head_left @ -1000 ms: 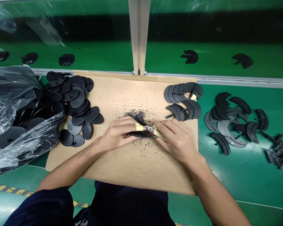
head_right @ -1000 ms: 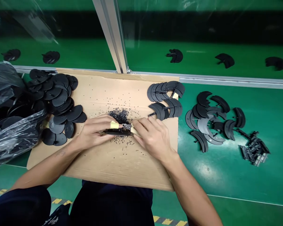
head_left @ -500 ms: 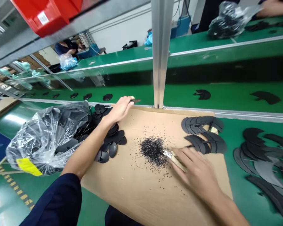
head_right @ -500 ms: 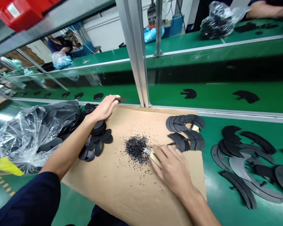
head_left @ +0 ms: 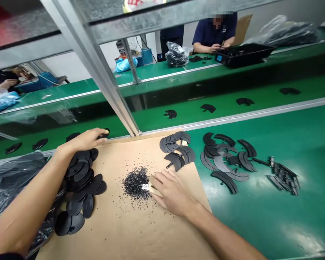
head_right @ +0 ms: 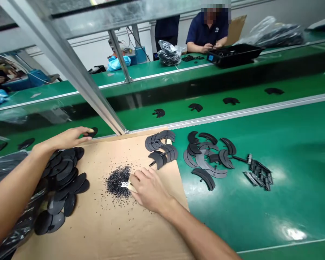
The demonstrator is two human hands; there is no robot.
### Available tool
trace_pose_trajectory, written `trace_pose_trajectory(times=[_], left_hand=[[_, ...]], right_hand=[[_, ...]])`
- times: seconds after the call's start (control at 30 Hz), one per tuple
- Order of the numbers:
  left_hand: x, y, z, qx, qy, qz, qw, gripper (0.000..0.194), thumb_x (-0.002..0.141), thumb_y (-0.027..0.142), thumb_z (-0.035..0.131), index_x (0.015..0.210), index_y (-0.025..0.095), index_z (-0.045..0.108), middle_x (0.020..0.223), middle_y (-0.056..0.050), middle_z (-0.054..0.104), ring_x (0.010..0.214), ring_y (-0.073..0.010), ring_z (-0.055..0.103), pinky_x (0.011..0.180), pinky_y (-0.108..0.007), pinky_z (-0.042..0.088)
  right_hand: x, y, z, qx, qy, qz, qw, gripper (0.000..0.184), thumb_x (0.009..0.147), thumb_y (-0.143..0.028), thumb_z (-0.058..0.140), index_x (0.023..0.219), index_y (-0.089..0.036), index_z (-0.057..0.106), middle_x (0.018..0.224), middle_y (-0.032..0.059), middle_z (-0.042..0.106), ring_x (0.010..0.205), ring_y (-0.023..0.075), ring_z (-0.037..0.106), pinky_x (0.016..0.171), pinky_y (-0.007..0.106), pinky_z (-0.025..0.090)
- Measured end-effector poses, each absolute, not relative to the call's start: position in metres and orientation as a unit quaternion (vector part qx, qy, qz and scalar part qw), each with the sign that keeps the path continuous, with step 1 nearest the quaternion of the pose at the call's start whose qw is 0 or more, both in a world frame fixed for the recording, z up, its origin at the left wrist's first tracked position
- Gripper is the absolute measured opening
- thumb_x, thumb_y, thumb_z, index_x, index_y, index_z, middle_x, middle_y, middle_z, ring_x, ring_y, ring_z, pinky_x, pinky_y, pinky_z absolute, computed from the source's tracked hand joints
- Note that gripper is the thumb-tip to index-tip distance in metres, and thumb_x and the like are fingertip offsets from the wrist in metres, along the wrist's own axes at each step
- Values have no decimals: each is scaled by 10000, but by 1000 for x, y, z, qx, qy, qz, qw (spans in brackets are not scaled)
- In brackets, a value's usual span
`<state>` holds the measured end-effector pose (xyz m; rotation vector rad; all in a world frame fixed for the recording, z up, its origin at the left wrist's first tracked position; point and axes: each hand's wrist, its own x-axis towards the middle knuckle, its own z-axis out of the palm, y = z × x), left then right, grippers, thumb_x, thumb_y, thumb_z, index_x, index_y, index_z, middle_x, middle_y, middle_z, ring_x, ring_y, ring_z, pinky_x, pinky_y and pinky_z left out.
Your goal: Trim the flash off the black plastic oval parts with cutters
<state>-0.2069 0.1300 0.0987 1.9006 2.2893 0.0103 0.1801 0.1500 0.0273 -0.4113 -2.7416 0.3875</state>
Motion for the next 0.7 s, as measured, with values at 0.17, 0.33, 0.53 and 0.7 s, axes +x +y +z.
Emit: trace_pose_trajectory(times=[0.17,0.33,0.53,0.7], left_hand=[[-119,173,108,770,582,26,261,476,976,559,447,1281,237,620,1296,-61,680,1132,-233,665,966,-333,527],[-43,279,64,758,627,121,137,337,978,280,528,1284,162,609,1473,-130,531,1428,-276,430,1199,-431,342],[-20,346,31,680,703,182,104,338,984,316,591,1277,147,587,1347,-132,583,1222,-267,591,1039,-497,507],[-34,320,37,665,700,232,117,177,972,228,585,1105,128,645,1163,-111,657,1091,-235,637,984,-450,528]], right_hand=[[181,149,28,-135,-970,155,131,158,935,-294,616,1042,-180,595,1045,79,660,989,233,566,836,369,448],[182,149,26,-136,-973,135,131,235,909,-320,662,1082,-177,591,1052,76,669,1004,236,565,851,372,439],[184,148,20,-142,-972,119,147,292,877,-351,713,1078,-179,589,1026,68,668,987,228,566,872,371,434],[184,149,21,-156,-959,117,205,224,890,-272,688,1069,-171,596,1025,71,652,912,222,579,783,368,462]])
